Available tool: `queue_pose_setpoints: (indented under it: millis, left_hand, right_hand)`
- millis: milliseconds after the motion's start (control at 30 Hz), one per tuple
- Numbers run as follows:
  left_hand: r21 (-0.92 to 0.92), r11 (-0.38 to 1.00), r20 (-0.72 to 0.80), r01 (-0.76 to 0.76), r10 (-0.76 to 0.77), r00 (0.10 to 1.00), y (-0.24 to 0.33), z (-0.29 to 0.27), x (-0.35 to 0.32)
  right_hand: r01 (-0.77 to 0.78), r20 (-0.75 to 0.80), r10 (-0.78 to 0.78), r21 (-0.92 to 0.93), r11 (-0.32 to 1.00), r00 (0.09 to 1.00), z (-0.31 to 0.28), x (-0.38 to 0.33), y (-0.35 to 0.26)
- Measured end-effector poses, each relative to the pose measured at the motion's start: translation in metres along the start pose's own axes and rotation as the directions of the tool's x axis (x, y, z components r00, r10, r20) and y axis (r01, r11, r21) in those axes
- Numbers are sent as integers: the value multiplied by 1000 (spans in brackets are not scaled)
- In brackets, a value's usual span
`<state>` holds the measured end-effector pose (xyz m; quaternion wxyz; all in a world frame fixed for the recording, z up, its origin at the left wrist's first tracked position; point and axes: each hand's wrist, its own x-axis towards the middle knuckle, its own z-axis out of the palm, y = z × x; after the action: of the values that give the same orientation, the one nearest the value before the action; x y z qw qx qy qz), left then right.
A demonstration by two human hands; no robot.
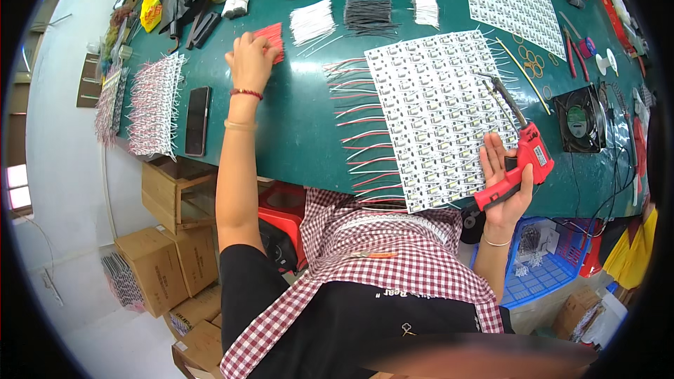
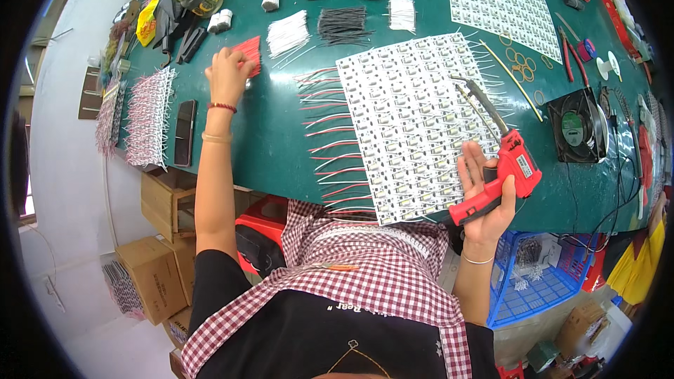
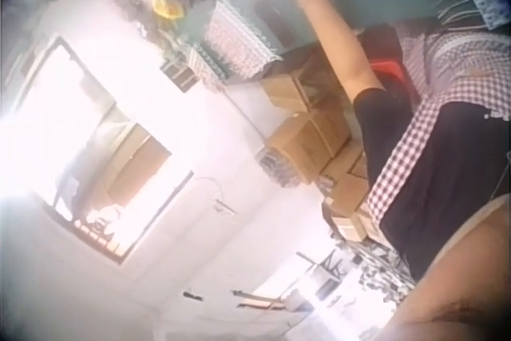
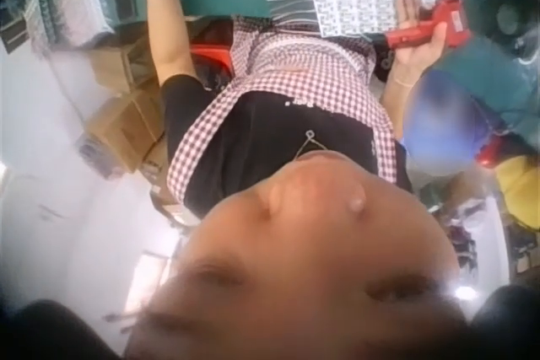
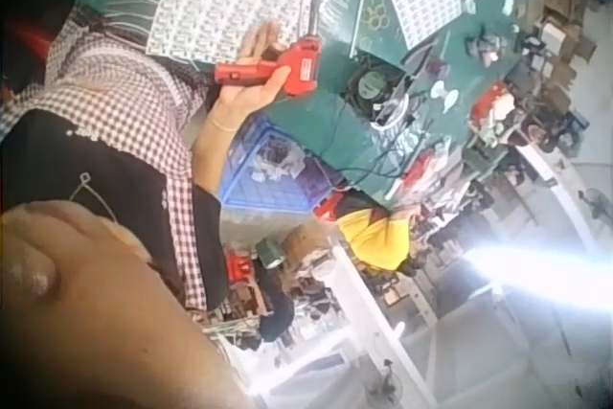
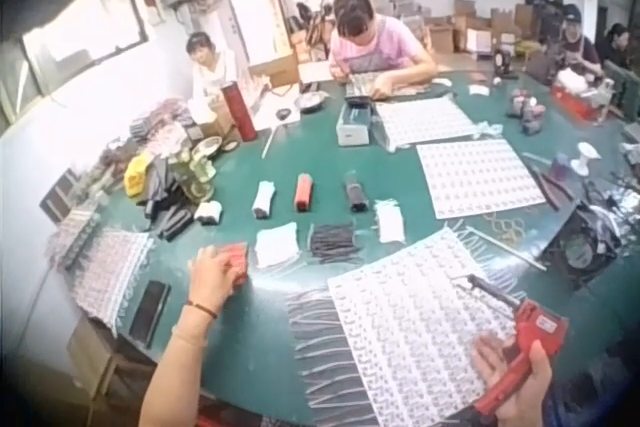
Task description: The person solders electrical wires to LED panel components using a soldering iron.
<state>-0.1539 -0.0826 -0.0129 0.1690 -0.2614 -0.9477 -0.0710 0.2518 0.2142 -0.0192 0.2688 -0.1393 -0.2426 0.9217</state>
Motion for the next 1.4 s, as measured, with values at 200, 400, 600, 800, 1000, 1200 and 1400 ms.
queue_pose_setpoints:
  millis: [200,400,600,800,1000,1200,1400]
  left_hand:
    - [-487,768,-65,-416,443,894,129,-46,-52]
    - [-606,542,15,-582,739,673,197,-58,-103]
    - [-603,610,58,-513,676,735,188,-66,-113]
    - [-706,625,112,-333,563,819,167,-79,-102]
    - [-585,782,46,-215,297,954,135,-25,-39]
    - [-547,822,294,-159,366,883,147,-17,-8]
    - [-635,768,365,-89,399,841,137,-3,3]
  right_hand:
    - [-18,-74,12,-83,996,997,14,0,0]
    - [-68,-43,65,-50,996,997,24,-3,-2]
    - [-104,-70,101,-44,994,992,38,-18,1]
    - [-130,-34,132,68,989,991,45,-23,-3]
    - [-102,-21,104,73,992,994,50,-36,12]
    - [-95,-2,96,83,992,995,45,-39,16]
    - [-100,-7,101,72,992,995,51,-38,14]
